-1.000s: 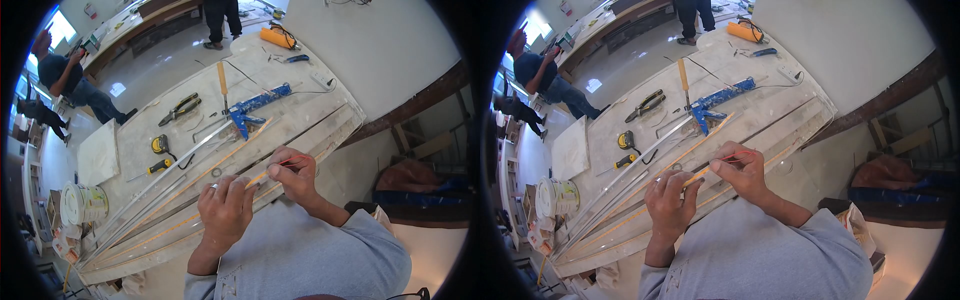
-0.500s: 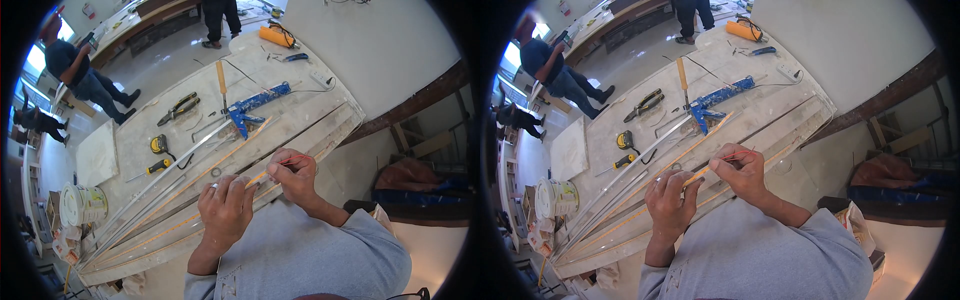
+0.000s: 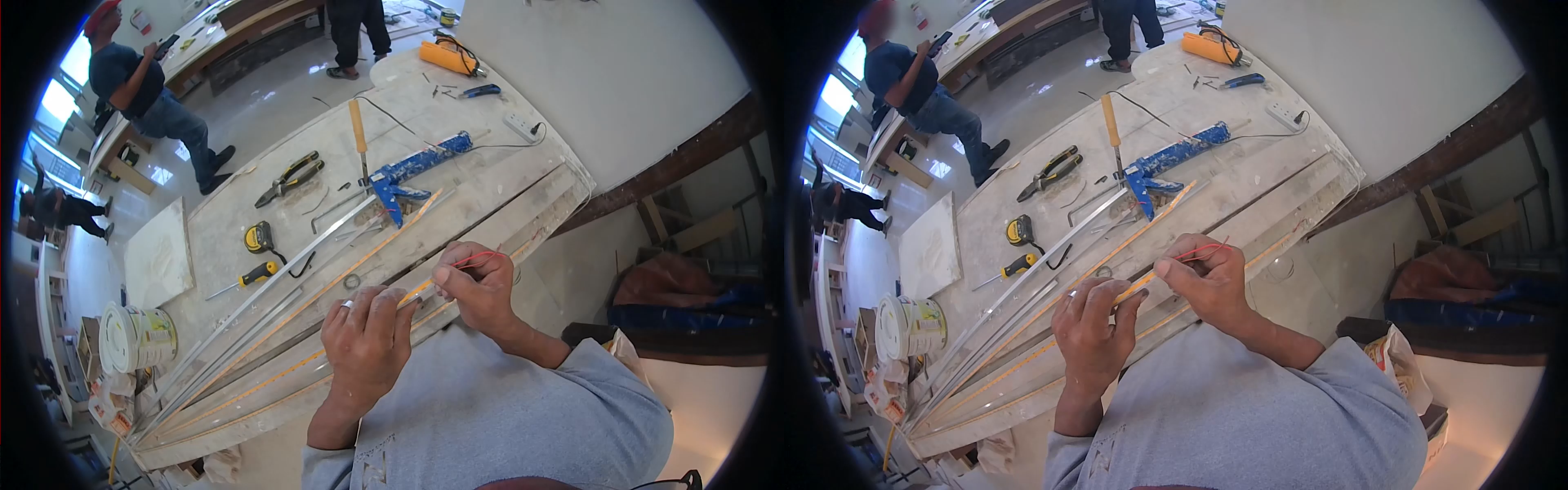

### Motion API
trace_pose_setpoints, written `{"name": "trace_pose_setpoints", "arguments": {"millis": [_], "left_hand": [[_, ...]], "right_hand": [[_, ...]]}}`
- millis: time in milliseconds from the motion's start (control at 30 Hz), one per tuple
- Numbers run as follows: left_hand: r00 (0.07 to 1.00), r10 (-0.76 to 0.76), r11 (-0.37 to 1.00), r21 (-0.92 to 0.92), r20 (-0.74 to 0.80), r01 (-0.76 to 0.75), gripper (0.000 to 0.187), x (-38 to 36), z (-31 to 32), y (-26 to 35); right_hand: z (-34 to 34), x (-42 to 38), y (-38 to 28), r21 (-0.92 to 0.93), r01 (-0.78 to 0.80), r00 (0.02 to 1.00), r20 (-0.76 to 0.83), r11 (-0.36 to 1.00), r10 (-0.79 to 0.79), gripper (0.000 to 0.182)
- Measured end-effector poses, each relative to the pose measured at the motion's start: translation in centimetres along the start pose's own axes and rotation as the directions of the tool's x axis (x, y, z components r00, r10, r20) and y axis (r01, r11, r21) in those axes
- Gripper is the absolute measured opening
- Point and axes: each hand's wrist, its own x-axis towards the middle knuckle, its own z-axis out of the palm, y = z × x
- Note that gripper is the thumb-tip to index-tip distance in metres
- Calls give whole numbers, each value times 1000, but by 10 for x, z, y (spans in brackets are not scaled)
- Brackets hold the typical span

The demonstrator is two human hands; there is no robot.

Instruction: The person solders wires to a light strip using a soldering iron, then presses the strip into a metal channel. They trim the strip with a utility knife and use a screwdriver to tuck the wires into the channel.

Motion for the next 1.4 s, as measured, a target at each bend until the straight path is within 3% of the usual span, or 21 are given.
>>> {"name": "trace_pose_setpoints", "arguments": {"millis": [333,400,500,600,1000,1400], "left_hand": [[999,13,1000,8,-30,-13,20,2,-1,0],[1000,8,1000,7,-22,-8,20,3,-2,1],[1000,3,1000,-2,-9,-3,20,5,-5,3],[1000,0,1000,-8,-4,0,20,5,-6,3],[1000,2,1000,-4,0,-2,19,4,-6,3],[1000,13,1000,5,4,-13,19,2,-6,3]], "right_hand": [[-2,0,1,86,12,1000,27,996,-14,14],[1,1,-7,264,-39,999,-7,964,43,22],[-7,1,0,275,-19,1000,8,961,17,37],[-11,-1,4,120,60,998,16,991,-62,31],[-7,-4,-3,-23,109,994,-1,994,-109,9],[-7,-4,-1,1,115,993,-14,993,-115,10]]}}
